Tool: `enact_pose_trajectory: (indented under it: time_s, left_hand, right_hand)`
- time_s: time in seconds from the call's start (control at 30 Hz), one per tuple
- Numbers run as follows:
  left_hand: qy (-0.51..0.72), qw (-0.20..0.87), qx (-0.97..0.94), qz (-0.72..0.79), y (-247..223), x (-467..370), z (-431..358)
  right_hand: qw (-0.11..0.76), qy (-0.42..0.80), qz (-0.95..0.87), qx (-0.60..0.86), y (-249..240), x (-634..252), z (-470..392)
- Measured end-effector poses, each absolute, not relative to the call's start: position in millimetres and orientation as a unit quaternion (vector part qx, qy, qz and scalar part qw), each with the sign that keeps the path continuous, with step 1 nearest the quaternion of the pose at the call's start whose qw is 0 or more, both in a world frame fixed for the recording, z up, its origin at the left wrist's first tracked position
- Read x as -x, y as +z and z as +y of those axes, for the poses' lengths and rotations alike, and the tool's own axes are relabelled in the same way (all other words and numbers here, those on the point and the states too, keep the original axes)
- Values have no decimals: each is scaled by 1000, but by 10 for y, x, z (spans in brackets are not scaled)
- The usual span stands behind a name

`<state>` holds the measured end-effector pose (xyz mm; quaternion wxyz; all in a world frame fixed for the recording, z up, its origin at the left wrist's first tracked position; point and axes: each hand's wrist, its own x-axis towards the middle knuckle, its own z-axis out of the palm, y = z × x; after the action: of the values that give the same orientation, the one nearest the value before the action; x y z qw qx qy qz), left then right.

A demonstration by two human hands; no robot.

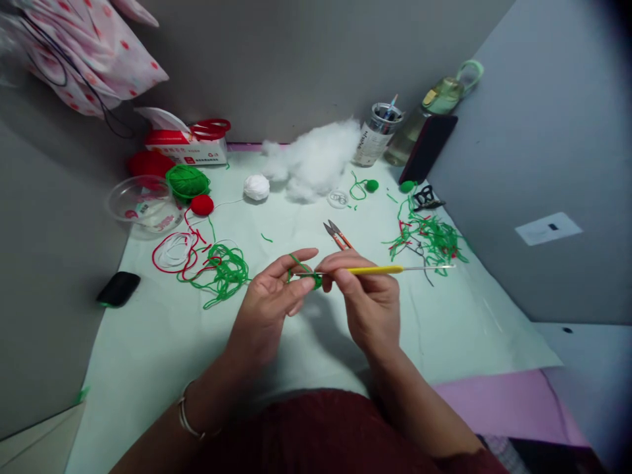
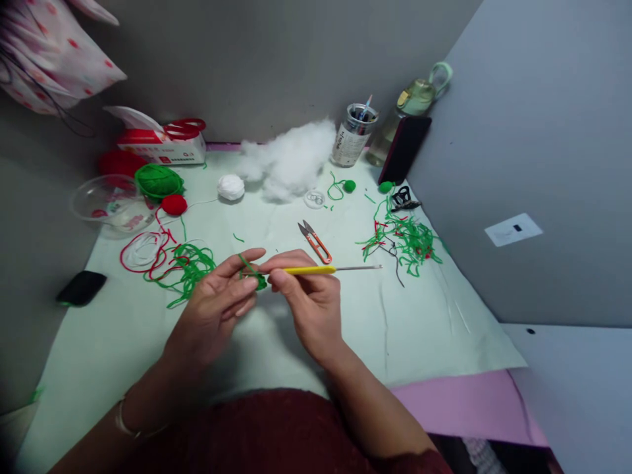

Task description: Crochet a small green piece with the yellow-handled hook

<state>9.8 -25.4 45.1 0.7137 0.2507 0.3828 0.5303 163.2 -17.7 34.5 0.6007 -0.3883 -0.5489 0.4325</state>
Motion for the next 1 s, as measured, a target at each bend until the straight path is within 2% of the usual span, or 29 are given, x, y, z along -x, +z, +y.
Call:
enact_pose_trajectory:
  time_s: [0.23,0.4,0.5,0.63,0.7,0.77,0.87,1.0]
  left_hand:
    - [519,684,-308,410,400,-50,-309]
    - [524,667,-315,425,396,-19,-298]
    - [538,633,-329,450,391,-34,-314]
    - [554,566,-341,505,412,-95,-359]
    - [560,579,-319,500,427,-121,-372]
    - [551,648,-272,450,439,-126,-366]
    - [509,754,-198,365,455,-91,-324]
    - [522,758,-191,343,477,-47,-287]
  right_hand:
    - [601,512,-471,393,304,-1627,-125]
    - [603,490,-499,384,344,-1635,-163]
    - [588,393,-580,404,358,-1626,-231]
    - [552,175,-726,372,308,-1581,-295]
    - [526,77,-766,361,269,-1557,-306]
    - [513,33,-773,371,247,-1553,-306]
    - [554,140,-724,386,270,-1588,-284]
    - [624,356,-594,361,346,-1627,-221]
